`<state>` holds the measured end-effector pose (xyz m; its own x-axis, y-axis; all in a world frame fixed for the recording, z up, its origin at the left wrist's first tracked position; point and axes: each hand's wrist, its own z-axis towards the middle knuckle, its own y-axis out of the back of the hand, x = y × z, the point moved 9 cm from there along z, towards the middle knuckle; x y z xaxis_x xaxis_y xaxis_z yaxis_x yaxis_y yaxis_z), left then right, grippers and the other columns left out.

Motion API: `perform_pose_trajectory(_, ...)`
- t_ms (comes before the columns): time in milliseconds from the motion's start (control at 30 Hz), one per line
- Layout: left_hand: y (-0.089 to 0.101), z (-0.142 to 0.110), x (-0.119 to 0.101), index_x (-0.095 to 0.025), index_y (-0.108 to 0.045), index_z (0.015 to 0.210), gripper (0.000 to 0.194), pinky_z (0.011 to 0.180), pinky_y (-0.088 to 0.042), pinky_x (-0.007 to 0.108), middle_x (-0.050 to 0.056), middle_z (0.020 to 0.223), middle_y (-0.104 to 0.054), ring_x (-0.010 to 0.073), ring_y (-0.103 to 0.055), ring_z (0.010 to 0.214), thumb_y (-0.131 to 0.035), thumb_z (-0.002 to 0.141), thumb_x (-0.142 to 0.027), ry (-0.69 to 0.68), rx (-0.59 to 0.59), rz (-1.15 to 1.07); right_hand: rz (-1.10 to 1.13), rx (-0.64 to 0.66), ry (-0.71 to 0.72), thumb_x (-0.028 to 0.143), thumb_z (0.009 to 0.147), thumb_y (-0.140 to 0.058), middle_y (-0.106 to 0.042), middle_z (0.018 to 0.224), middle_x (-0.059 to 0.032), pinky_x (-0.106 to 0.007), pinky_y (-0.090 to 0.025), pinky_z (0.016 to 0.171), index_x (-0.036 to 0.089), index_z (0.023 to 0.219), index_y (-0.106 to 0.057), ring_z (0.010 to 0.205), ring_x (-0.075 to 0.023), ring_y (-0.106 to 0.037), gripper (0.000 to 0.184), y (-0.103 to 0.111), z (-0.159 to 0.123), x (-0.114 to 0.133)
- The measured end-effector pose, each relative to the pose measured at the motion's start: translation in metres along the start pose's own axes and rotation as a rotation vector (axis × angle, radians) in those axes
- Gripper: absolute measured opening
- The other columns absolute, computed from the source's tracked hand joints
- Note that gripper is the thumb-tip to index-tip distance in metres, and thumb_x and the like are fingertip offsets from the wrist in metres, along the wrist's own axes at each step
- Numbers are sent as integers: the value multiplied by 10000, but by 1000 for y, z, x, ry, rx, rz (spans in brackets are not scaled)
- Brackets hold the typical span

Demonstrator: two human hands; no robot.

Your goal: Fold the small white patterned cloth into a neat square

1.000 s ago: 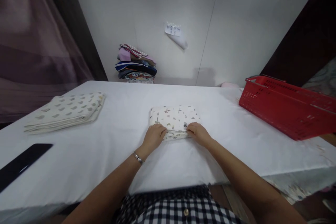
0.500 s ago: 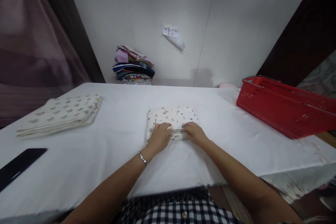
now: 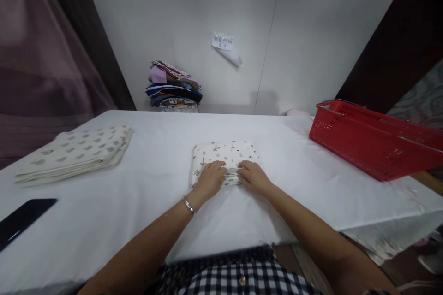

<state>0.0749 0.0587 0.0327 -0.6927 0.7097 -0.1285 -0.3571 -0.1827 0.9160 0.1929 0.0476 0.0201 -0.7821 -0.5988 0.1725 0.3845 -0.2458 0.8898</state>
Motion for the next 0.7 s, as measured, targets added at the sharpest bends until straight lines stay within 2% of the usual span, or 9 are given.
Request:
perform_pose_trajectory(233, -7, 3, -2, -182, -610, 995, 224, 875, -401, 395, 100, 1204, -548, 240, -478, 1111, -464, 836, -123, -35, 49, 37, -27, 29, 1, 189, 876, -484, -576, 1175, -96, -407, -375, 946, 185, 926, -656, 1165, -240, -457, 180, -7, 5, -4)
perform_pose_trajectory(433, -9, 9, -2, -156, -639, 842, 180, 851, -407, 396, 103, 1171, -577, 252, -499, 1086, -462, 833, -127, -31, 84, 62, -5, 30, -11, 155, 870, -468, -577, 1193, -106, -405, -382, 957, 168, 889, -661, 1174, -232, -465, 195, -9, 7, -4)
perform_pose_trajectory(600, -2, 10, -9, -157, -623, 837, 158, 866, -407, 398, 100, 1134, -584, 239, -506, 1063, -484, 796, -96, -21, 29, -5, 10, 25, 0, 262, 819, -588, -564, 1207, -114, -431, -378, 964, 182, 917, -649, 1187, -255, -453, 141, -5, 7, 2)
perform_pose_trajectory(700, 0, 6, -13, -160, -608, 844, 143, 876, -402, 393, 96, 1114, -576, 227, -495, 1052, -479, 806, -110, -30, -8, -26, -22, 21, -9, 239, 819, -588, -565, 1203, -121, -452, -375, 953, 175, 925, -641, 1199, -274, -440, 135, -4, 7, 5)
